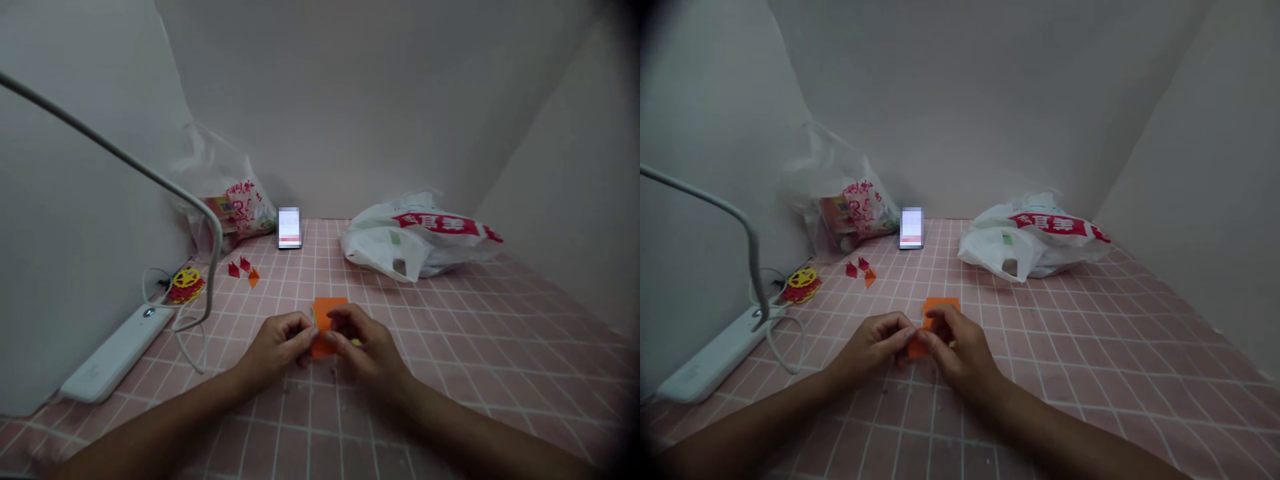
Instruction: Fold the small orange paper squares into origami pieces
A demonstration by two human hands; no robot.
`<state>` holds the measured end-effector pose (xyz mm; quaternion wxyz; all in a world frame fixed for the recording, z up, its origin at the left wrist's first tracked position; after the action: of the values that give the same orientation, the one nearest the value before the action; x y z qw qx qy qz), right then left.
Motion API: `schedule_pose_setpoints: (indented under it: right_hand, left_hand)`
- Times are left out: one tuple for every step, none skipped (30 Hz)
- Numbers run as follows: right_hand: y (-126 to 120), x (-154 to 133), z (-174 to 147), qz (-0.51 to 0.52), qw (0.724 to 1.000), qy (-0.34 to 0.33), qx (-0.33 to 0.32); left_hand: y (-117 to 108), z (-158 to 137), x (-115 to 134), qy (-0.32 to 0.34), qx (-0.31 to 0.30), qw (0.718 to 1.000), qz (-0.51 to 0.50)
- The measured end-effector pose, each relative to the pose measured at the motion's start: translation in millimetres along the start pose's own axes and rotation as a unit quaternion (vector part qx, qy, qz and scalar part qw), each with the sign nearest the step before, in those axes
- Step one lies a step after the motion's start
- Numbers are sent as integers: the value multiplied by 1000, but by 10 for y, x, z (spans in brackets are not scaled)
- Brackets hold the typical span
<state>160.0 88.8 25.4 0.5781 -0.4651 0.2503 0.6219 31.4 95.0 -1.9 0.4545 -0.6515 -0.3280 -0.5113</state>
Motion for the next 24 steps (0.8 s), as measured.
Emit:
schedule_pose_setpoints:
  right_hand:
    - [62,120,2,49,996,72,-27]
    - [122,213,-12,89,986,132,-48]
    - [155,287,-31,136,973,180,-50]
    - [174,348,-52,170,960,218,-45]
    - [175,387,-66,193,951,239,-32]
    - [159,414,-74,208,946,248,-14]
    - [135,430,-77,216,944,248,6]
    - [110,438,-77,221,944,244,24]
    - [93,442,-78,226,943,241,36]
    - [87,447,-81,231,942,241,42]
    - [87,451,-85,236,939,246,44]
    - [90,452,-89,239,937,252,42]
    - [97,448,-91,240,935,258,38]
    - [102,440,-90,240,934,262,34]
    - [107,428,-88,241,934,264,29]
    - [112,415,-83,241,934,264,24]
    - [119,404,-80,242,933,264,19]
    - [129,396,-78,244,933,264,13]
    - [138,393,-78,247,932,265,10]
    - [148,393,-79,251,931,267,6]
    - [159,398,-83,254,929,270,4]
    - [167,406,-88,257,927,274,3]
    - [173,418,-94,258,925,280,3]
    - [177,432,-101,258,923,287,5]
  left_hand:
    - [12,0,-13,-1,-3,1000,10]
    - [20,2,-30,-3,-6,1000,15]
    - [28,4,-48,-7,-10,1000,14]
    - [37,6,-66,-10,-15,1000,7]
    - [48,8,-83,-14,-22,1000,-6]
    - [65,11,-99,-18,-31,999,-23]
    - [83,13,-115,-23,-40,998,-42]
    - [98,15,-130,-29,-47,997,-60]
    - [106,19,-145,-33,-48,995,-75]
    - [107,25,-159,-36,-46,995,-85]
    - [105,32,-172,-38,-42,994,-91]
    - [101,39,-183,-39,-38,994,-93]
    - [98,45,-191,-39,-34,994,-94]
    - [95,51,-198,-40,-32,994,-96]
    - [92,56,-204,-42,-30,994,-98]
    - [87,59,-207,-44,-28,994,-99]
    - [80,60,-206,-45,-25,994,-100]
    - [71,60,-201,-46,-23,994,-99]
    - [62,59,-192,-45,-20,994,-97]
    - [53,58,-181,-43,-18,994,-95]
    - [44,56,-169,-40,-16,995,-91]
    - [37,54,-158,-37,-14,995,-90]
    - [35,53,-151,-36,-15,995,-89]
    - [35,53,-148,-36,-16,995,-90]
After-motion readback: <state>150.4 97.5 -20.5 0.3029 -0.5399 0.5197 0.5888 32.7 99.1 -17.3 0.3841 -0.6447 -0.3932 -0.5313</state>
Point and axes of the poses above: each hand's wrist, its own z-axis towards the middle knuckle, its own y-axis out of the palm, x = y × z, the point moved 9 cm from there along z, towards the middle knuckle, and after that the axes turned 8 degrees about z, right-handed, at the moved point
